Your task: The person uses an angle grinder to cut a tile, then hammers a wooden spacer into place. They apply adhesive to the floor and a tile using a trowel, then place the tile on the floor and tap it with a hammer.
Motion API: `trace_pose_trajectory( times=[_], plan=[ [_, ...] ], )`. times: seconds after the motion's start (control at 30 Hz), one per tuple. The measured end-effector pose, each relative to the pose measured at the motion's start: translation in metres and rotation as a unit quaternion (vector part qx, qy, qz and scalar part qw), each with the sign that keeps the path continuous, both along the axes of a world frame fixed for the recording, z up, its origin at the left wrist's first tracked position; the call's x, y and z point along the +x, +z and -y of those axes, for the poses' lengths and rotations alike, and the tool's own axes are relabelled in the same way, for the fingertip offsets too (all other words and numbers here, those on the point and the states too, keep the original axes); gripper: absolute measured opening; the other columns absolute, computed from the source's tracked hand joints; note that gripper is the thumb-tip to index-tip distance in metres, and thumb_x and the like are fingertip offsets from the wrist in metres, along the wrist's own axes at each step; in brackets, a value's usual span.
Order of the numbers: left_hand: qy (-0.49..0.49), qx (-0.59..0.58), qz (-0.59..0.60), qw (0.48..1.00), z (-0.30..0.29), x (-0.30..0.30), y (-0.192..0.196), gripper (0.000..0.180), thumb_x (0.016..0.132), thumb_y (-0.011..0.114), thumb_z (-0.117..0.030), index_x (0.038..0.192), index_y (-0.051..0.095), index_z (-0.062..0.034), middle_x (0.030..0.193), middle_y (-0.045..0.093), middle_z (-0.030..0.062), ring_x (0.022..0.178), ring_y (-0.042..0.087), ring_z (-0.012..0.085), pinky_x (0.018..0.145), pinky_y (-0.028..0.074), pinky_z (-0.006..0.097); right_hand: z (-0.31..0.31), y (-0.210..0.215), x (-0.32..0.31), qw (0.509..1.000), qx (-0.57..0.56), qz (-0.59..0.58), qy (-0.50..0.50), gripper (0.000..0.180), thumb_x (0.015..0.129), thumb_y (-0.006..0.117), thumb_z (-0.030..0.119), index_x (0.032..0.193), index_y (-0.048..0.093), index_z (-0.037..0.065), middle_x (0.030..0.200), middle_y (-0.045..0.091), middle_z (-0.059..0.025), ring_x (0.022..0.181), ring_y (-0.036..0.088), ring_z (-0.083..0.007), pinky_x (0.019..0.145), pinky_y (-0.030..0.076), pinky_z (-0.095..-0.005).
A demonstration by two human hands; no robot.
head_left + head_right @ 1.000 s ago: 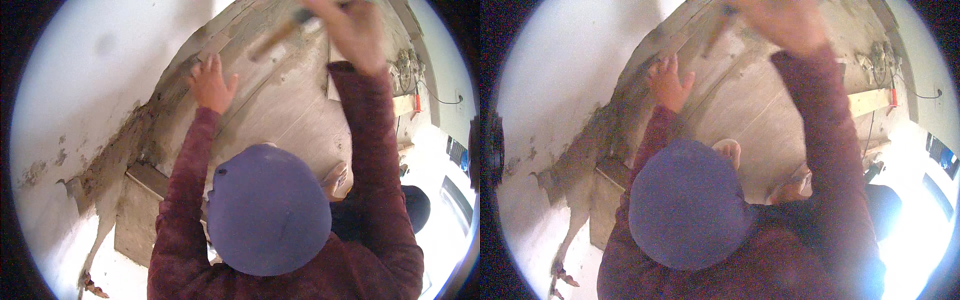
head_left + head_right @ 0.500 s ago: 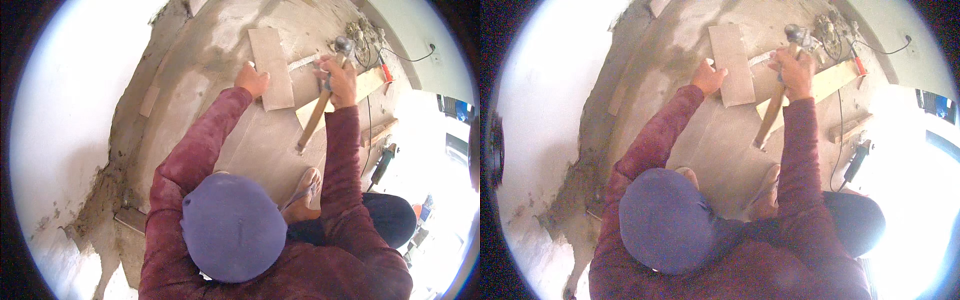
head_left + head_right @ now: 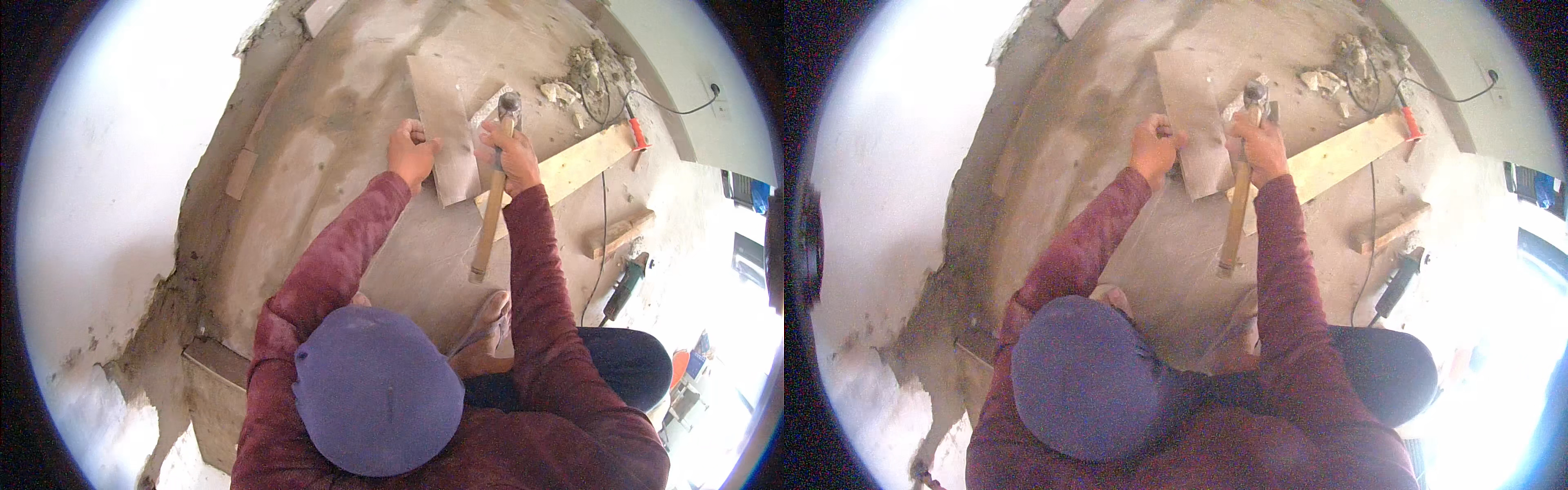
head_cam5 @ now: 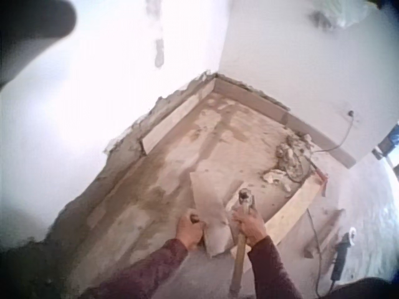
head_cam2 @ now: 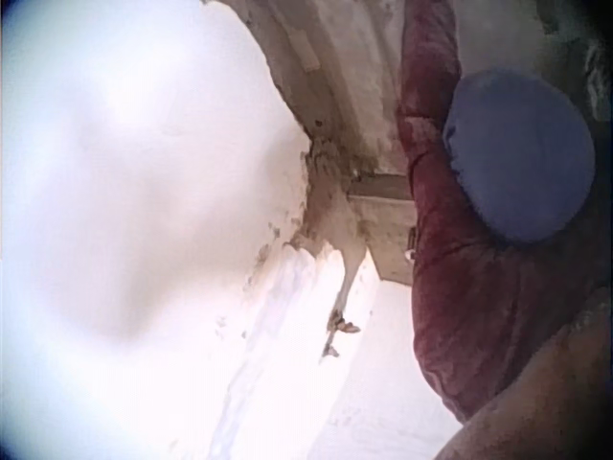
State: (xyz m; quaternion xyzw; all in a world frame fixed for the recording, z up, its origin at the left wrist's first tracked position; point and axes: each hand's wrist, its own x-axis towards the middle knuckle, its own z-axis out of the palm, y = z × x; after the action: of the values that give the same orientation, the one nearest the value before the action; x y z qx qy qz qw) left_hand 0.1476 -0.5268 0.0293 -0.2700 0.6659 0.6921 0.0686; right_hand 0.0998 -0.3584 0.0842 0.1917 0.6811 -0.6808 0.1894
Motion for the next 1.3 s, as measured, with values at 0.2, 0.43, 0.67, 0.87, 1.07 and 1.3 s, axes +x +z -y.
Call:
trace_pose_trajectory(
  times=[0.2,0.43,0.67,0.87,1.07,1.3],
  plan=[
    [0.032,0.193,-0.05,0.979,0.04,0.059,0.019,0.022,0.088,0.066,-0.01,0.107,0.056,-0.0063,0.1,0.059,0.0014,0.084,0.057,0.0116,0.068,0.048,0.029,0.018,0.019,0.022,0.99,0.037,0.035,0.135,0.035,0.077,0.069,0.014,0.106,0.064,-0.004,0.09,0.063,-0.0066,0.082,0.059,-0.0156,0.068,0.048,-0.0305],
    [0.222,0.172,-0.129,0.951,0.049,0.113,0.03,0.041,0.091,0.06,-0.015,0.124,0.044,0.0041,0.117,0.056,0.0124,0.104,0.055,0.0206,0.091,0.044,0.033,0.102,0.018,0.078,0.883,0.317,-0.246,0.242,0.017,0.069,0.07,0.013,0.074,0.058,0.002,0.064,0.055,-0.0024,0.059,0.054,-0.0129,0.057,0.046,-0.0303],
    [0.333,0.282,-0.088,0.896,0.067,0.138,-0.005,0.064,0.088,0.061,-0.036,0.128,0.039,0.0095,0.134,0.04,0.0198,0.117,0.047,0.0253,0.096,0.041,0.037,0.192,0.058,0.138,0.805,0.404,-0.284,0.329,0.029,0.074,0.066,0.03,0.08,0.063,0.002,0.077,0.065,-0.0234,0.077,0.064,-0.0433,0.068,0.051,-0.0496],
    [0.277,0.415,-0.067,0.864,0.096,0.147,-0.013,0.038,0.093,0.054,-0.028,0.118,0.052,-0.0004,0.117,0.057,0.0122,0.105,0.057,0.02,0.089,0.047,0.035,0.21,0.048,0.151,0.785,0.417,-0.295,0.35,0.027,0.077,0.065,0.029,0.081,0.062,0.003,0.079,0.065,-0.0234,0.078,0.064,-0.0431,0.068,0.049,-0.0504],
    [0.231,0.434,-0.066,0.868,0.107,0.145,0.005,0.028,0.098,0.042,-0.022,0.117,0.058,-0.0068,0.114,0.063,0.0076,0.106,0.06,0.0197,0.093,0.047,0.036,0.215,0.038,0.155,0.773,0.44,-0.314,0.333,0.029,0.076,0.067,0.03,0.084,0.061,0.003,0.081,0.065,-0.0236,0.08,0.063,-0.0437,0.067,0.048,-0.0514],
    [0.245,0.365,-0.045,0.897,0.12,0.14,0.014,0.026,0.093,0.05,-0.016,0.113,0.059,-0.0009,0.108,0.063,0.009,0.098,0.06,0.0202,0.083,0.048,0.035,0.223,0.035,0.152,0.761,0.465,-0.296,0.342,0.029,0.076,0.067,0.03,0.088,0.061,0.004,0.08,0.065,-0.0235,0.08,0.063,-0.0438,0.068,0.047,-0.0521]
  ],
)
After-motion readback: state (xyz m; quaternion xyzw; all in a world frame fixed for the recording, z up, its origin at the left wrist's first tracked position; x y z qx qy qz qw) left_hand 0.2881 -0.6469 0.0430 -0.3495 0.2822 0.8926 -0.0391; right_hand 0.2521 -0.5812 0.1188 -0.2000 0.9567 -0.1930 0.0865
